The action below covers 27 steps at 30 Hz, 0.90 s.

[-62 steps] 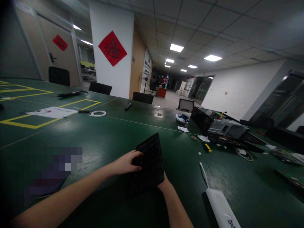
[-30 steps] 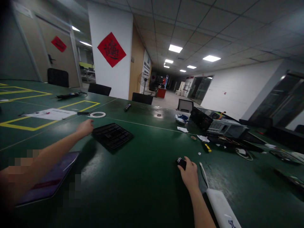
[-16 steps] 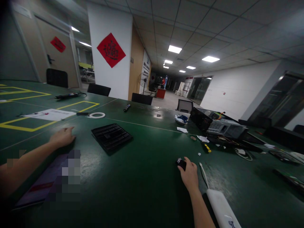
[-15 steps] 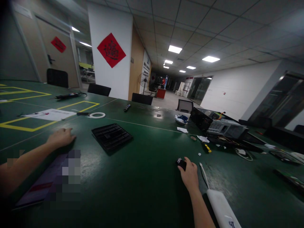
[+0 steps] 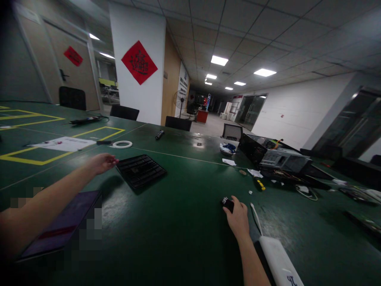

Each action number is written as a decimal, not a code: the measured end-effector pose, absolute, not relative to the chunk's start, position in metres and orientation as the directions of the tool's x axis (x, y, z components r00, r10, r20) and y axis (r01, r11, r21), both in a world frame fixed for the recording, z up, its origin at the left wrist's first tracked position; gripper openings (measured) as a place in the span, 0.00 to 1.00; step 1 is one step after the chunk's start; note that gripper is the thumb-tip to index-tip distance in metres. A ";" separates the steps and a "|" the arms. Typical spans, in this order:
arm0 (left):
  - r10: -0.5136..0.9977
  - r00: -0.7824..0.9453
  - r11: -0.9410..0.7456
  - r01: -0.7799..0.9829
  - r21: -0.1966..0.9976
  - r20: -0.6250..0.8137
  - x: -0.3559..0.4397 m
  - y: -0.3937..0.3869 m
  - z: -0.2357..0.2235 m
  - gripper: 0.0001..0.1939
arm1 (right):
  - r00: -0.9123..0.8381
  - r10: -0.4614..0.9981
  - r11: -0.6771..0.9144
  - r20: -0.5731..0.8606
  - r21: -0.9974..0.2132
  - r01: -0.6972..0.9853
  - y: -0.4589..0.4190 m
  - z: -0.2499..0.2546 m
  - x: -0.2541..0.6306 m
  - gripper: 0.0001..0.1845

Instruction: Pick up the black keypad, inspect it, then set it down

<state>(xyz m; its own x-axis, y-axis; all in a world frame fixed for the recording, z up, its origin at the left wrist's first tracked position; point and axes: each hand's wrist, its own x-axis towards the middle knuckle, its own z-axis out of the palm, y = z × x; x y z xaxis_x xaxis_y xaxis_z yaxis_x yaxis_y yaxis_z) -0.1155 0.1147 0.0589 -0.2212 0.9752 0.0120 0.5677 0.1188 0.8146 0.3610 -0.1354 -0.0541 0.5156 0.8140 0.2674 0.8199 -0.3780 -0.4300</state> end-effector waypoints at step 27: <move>0.792 0.581 -0.449 0.344 0.825 0.189 0.066 -0.012 -0.001 0.20 | 0.113 0.946 0.271 0.304 -0.932 0.242 -0.093 -0.030 0.251 0.30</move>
